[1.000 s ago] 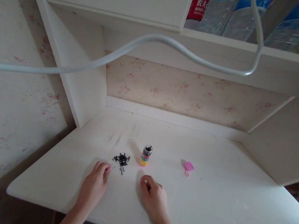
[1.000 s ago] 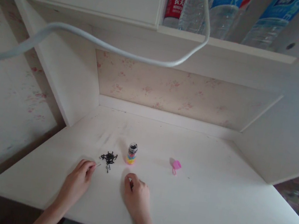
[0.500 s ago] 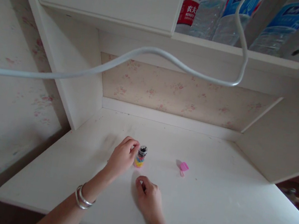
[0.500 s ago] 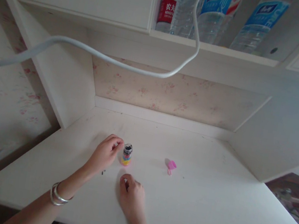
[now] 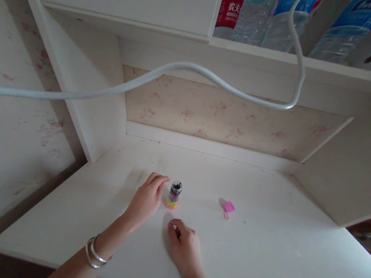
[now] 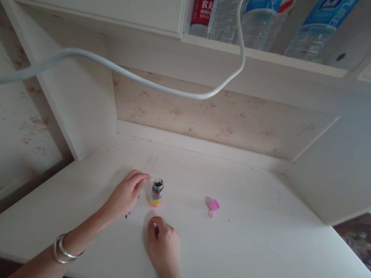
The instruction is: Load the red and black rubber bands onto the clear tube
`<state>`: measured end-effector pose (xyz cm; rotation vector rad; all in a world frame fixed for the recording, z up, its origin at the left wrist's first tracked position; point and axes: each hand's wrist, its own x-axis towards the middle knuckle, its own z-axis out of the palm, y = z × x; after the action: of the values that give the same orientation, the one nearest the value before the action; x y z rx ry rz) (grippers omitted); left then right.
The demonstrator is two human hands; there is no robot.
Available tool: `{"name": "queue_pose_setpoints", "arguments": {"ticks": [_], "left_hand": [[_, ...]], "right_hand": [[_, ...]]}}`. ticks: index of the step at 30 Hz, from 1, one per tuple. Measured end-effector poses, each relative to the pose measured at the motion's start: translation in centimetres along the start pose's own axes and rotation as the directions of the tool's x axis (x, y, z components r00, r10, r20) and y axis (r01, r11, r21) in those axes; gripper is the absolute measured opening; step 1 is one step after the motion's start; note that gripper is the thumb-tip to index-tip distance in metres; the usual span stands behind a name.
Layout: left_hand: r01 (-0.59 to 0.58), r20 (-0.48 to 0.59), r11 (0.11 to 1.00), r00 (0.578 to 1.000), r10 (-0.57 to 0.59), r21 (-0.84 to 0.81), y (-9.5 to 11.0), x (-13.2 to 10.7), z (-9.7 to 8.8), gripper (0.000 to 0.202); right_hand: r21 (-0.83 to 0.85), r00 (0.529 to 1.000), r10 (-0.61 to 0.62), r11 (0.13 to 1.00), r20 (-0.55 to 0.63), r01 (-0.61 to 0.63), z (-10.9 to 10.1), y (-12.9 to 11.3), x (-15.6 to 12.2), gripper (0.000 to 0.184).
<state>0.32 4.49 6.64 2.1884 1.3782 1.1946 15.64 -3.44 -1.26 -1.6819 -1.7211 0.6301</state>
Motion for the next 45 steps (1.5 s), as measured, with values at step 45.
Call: {"name": "queue_pose_setpoints", "arguments": {"ticks": [45], "left_hand": [[0.052, 0.09, 0.945, 0.992, -0.086, 0.322, 0.0, -2.9, -2.7, 0.035]], "right_hand": [[-0.228, 0.992, -0.109, 0.966, 0.058, 0.119, 0.2, -0.2, -0.5, 0.025]]}}
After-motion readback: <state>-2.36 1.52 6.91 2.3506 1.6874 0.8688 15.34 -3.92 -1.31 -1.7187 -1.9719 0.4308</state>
